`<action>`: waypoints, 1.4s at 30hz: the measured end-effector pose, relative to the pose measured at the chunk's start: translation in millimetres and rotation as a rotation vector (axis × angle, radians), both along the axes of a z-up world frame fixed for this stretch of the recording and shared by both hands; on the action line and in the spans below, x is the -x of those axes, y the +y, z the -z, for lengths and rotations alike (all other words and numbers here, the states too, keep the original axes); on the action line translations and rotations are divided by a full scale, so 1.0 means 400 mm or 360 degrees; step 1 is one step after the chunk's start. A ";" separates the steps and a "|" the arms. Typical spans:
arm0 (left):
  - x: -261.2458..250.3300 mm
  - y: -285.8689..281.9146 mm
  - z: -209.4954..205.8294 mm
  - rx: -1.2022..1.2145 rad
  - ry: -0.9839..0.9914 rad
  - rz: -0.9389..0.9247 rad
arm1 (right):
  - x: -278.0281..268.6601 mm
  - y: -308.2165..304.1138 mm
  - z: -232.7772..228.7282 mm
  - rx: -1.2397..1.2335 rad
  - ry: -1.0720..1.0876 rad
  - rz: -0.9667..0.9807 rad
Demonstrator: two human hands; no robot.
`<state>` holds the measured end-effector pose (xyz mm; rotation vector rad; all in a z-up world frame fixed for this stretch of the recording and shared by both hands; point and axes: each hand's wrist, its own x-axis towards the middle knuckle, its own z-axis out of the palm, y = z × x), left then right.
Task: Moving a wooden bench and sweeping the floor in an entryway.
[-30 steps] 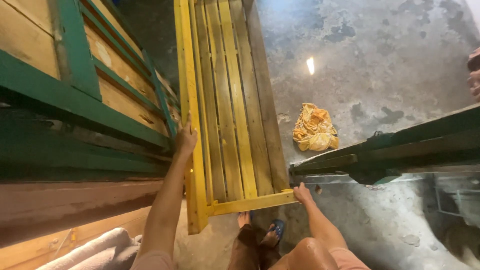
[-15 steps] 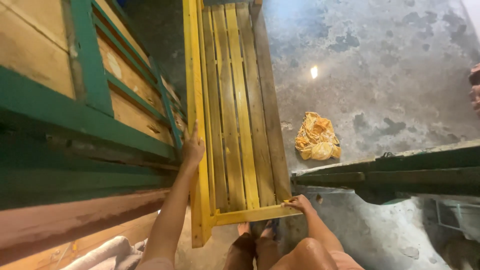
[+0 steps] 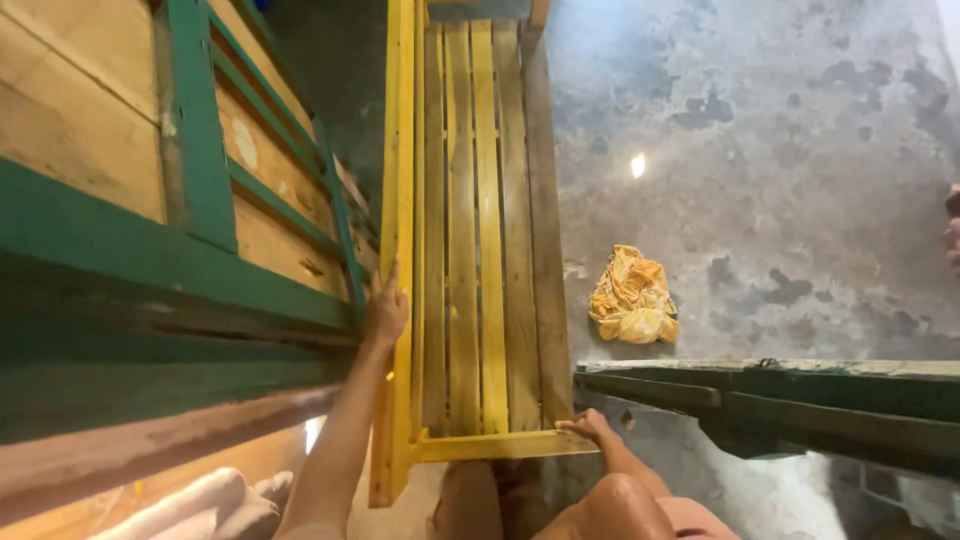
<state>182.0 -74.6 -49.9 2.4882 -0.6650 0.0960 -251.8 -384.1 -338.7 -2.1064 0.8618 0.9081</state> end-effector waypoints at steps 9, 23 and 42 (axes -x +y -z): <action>-0.050 0.010 -0.040 -0.0038 0.0213 -0.0020 | -0.034 -0.006 -0.018 -0.0001 0.0071 0.0087; -0.227 -0.155 -0.128 -0.0224 0.0066 0.0014 | -0.206 -0.177 -0.069 0.0175 -0.0035 0.0184; -0.312 -0.254 -0.262 -0.0181 0.0470 -0.0071 | -0.322 -0.246 -0.089 0.0168 -0.0484 -0.0155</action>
